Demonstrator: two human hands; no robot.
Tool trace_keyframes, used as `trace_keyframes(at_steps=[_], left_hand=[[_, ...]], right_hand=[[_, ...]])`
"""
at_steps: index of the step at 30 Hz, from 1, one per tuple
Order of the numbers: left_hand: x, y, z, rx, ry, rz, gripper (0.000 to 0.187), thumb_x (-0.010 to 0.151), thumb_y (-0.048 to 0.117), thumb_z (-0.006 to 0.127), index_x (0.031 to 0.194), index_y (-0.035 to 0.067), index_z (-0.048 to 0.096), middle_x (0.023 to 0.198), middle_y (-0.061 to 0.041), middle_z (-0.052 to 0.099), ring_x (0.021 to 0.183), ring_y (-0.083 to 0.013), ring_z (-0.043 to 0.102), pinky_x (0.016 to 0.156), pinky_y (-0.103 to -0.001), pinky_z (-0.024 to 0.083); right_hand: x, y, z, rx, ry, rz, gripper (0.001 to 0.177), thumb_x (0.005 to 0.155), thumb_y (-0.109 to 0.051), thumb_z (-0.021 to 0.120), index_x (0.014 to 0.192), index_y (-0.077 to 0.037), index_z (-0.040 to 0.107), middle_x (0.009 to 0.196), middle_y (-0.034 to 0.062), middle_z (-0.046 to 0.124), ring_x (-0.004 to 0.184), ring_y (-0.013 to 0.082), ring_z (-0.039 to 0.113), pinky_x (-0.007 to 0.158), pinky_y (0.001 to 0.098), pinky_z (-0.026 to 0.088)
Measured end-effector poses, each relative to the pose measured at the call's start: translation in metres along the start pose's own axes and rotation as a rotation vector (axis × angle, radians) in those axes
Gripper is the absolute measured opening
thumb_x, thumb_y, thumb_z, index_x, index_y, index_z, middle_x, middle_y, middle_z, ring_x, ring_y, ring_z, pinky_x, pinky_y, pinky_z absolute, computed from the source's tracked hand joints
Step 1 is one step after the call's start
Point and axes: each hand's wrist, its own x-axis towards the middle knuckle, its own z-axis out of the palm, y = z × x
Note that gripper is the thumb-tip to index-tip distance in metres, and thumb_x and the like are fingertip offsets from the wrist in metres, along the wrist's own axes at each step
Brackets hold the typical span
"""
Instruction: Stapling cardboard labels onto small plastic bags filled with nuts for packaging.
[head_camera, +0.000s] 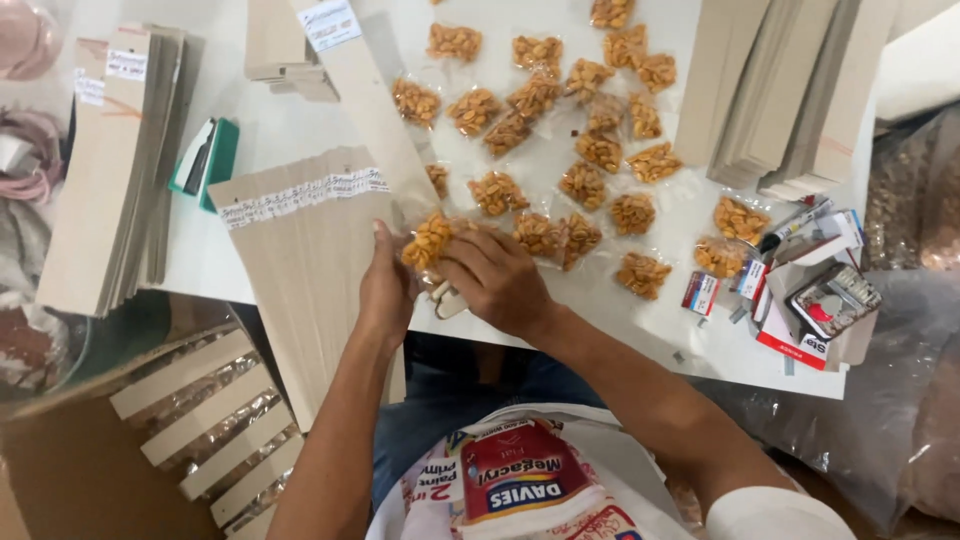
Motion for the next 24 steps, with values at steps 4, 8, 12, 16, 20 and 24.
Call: trace_keyframes(at_steps=[4,8,12,16,20,24], left_hand=[[-0.047,0.042,0.029,-0.02,-0.208,0.043,0.094,0.094,0.074,0.02,0.16,0.008,0.034,0.161,-0.025,0.038,0.149,-0.0435,0.035,0.12,-0.059,0.026],[-0.037,0.025,0.021,-0.014,-0.325,0.123,0.102,0.092,0.079,0.014,0.162,0.004,0.023,0.165,-0.028,0.024,0.15,-0.0481,0.026,0.12,-0.062,0.021],[0.007,-0.016,-0.005,0.036,-0.207,0.184,0.049,0.103,0.036,0.053,0.138,0.002,0.059,0.12,-0.016,0.066,0.106,-0.0262,0.068,0.093,-0.045,0.058],[0.021,-0.027,-0.011,0.073,-0.172,0.306,0.023,0.101,0.022,0.067,0.114,0.004,0.073,0.09,-0.006,0.072,0.081,-0.0116,0.068,0.073,-0.028,0.06],[0.011,-0.016,-0.007,0.166,-0.181,0.439,0.017,0.104,0.02,0.064,0.105,0.006,0.074,0.077,0.003,0.064,0.071,-0.0043,0.055,0.068,-0.022,0.052],[0.019,-0.024,-0.013,0.261,-0.135,0.517,0.013,0.104,0.017,0.065,0.103,0.012,0.077,0.068,0.013,0.053,0.064,0.0015,0.042,0.061,-0.016,0.038]], right_hand=[[0.009,-0.005,-0.018,-0.012,-0.02,0.021,0.013,0.1,-0.011,0.062,0.09,-0.011,0.07,0.093,0.0044,0.064,0.093,0.0261,0.069,0.081,0.039,0.056],[0.013,-0.015,-0.024,-0.038,-0.009,0.089,0.017,0.099,-0.009,0.059,0.084,-0.011,0.068,0.082,0.0027,0.058,0.079,0.0263,0.066,0.069,0.0384,0.054],[0.01,-0.02,-0.022,-0.083,-0.017,0.107,0.018,0.095,-0.009,0.058,0.078,-0.012,0.064,0.078,0.0027,0.054,0.077,0.026,0.063,0.067,0.0376,0.051],[0.008,-0.021,-0.024,-0.041,-0.059,0.065,0.018,0.093,-0.011,0.062,0.076,-0.012,0.062,0.074,0.0037,0.051,0.075,0.0264,0.06,0.068,0.0381,0.05],[0.004,-0.008,-0.022,0.04,-0.063,0.086,0.013,0.091,-0.015,0.068,0.079,-0.011,0.065,0.079,0.0059,0.057,0.081,0.0286,0.063,0.072,0.0398,0.052],[0.034,0.012,-0.04,0.572,0.035,0.422,0.013,0.091,-0.015,0.072,0.085,-0.005,0.066,0.078,0.0118,0.059,0.081,0.032,0.064,0.076,0.0427,0.052]])
